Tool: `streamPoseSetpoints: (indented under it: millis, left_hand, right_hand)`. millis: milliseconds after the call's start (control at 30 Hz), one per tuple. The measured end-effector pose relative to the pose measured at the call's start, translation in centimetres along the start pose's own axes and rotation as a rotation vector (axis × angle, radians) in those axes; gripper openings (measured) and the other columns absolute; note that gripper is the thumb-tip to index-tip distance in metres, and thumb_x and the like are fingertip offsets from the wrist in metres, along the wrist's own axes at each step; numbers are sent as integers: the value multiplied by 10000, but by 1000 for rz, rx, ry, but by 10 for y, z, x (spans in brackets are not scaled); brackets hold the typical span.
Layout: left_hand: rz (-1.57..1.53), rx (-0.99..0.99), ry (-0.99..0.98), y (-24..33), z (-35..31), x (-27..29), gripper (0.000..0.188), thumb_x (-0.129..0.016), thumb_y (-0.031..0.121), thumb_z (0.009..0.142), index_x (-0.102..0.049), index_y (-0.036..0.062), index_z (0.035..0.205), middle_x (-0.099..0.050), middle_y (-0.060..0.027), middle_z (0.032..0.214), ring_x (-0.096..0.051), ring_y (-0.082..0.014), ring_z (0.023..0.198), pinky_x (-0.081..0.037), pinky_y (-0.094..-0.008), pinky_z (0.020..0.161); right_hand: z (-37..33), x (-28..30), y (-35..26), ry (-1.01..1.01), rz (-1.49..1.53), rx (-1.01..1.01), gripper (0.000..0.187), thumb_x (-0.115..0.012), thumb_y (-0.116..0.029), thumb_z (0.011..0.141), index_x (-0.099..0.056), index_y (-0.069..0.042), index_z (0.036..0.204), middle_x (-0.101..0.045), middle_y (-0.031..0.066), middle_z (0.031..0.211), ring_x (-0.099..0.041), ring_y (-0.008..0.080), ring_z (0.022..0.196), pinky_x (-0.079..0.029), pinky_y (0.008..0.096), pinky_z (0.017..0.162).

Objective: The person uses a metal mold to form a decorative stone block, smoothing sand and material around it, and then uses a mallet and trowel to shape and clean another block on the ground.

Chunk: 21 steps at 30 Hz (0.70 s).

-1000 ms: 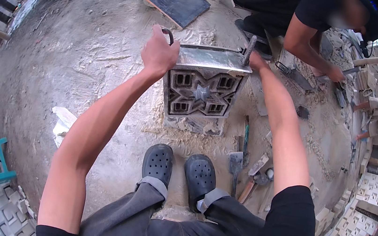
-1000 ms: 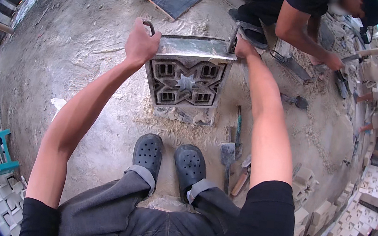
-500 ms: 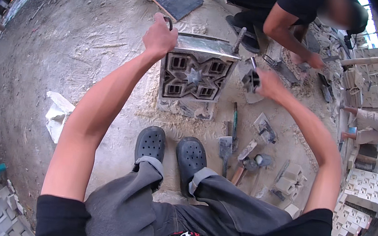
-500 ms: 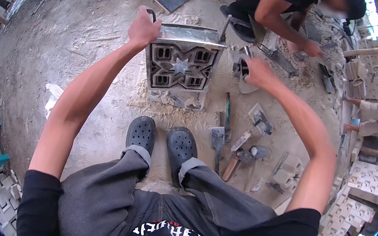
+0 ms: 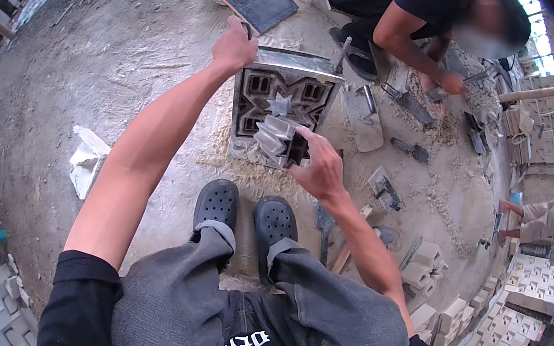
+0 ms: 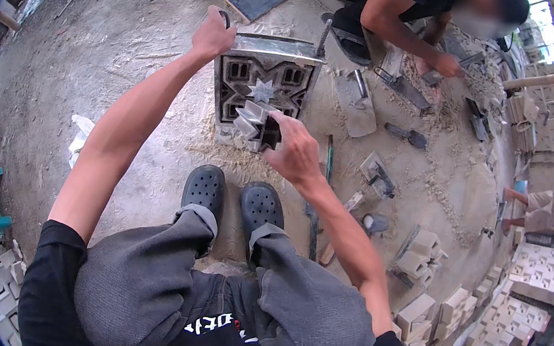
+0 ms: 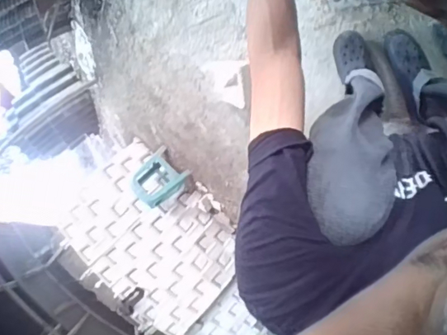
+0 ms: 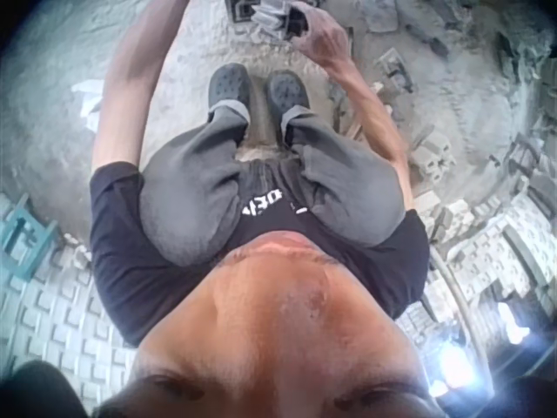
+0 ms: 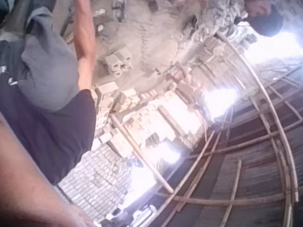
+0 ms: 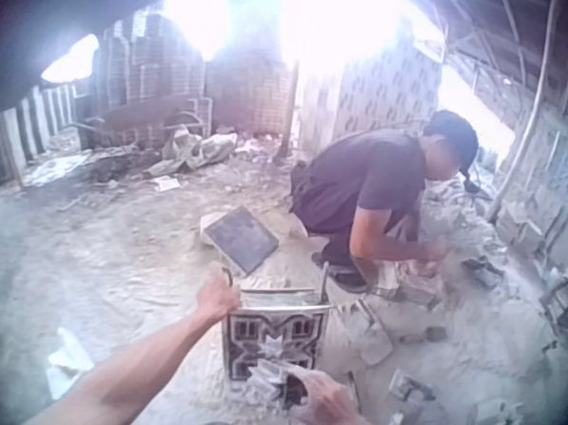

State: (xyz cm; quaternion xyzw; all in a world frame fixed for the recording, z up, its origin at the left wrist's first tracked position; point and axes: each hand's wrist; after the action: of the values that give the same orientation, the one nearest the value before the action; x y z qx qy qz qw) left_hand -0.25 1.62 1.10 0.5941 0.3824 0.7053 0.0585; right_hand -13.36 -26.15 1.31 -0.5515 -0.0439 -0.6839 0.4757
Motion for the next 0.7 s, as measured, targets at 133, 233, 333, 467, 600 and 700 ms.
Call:
streamPoseSetpoints:
  millis: [133,233,333,467,600,700]
  left_hand:
    - [33,22,-22,2,4,-3,542,-629,316,818,-370,1,1174,-637,-291,1041,-619,-450,996,-463,-509,874]
    - [18,4,-11,1,8,-3,539,-625,311,818,-370,-4,1173,-637,-297,1036,-618,-455,994,-465,-509,873]
    - [6,-3,-19,2,8,-5,535,-620,308,820,-370,-4,1175,-636,-299,1036,-617,-457,995,-464,-510,874]
    - [10,14,-23,0,11,-5,537,-620,312,822,-375,-6,1179,-635,-299,1043,-616,-459,997,-460,-509,881]
    - [14,17,-32,2,11,-5,555,-629,317,822,-376,-9,1194,-632,-299,1056,-614,-458,1000,-462,-501,882]
    - [11,-9,-2,0,10,-4,559,-638,321,821,-389,-10,1197,-632,-294,1062,-612,-456,1007,-465,-493,883]
  right_hand:
    - [19,-7,-4,62,94,-120,859,-831,-185,633,-401,-17,1357,-641,182,1042,-646,306,952,-519,383,821]
    - [24,-8,3,64,37,-107,866,-828,-175,633,-394,-8,1363,-640,183,1052,-644,312,945,-519,386,820]
    - [20,-9,12,124,49,-119,867,-825,-169,635,-395,-8,1369,-633,187,1069,-641,318,938,-518,388,820]
    - [9,-19,20,163,51,-161,852,-811,-160,636,-402,-13,1368,-615,178,1054,-614,324,934,-501,400,821]
    - [0,-31,16,241,17,-220,851,-789,-158,633,-398,-30,1378,-584,154,958,-571,332,910,-478,424,777]
    - [4,-37,3,192,-57,-274,798,-780,-159,627,-435,-16,1332,-566,152,963,-556,337,929,-477,436,765]
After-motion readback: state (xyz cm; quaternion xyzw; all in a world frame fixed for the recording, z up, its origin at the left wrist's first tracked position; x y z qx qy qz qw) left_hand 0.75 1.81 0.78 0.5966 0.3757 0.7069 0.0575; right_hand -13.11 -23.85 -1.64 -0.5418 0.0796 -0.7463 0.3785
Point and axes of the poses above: each hand's wrist, its own z-axis towards the middle knuckle, its own x-axis out of the back of the hand, y = z × x
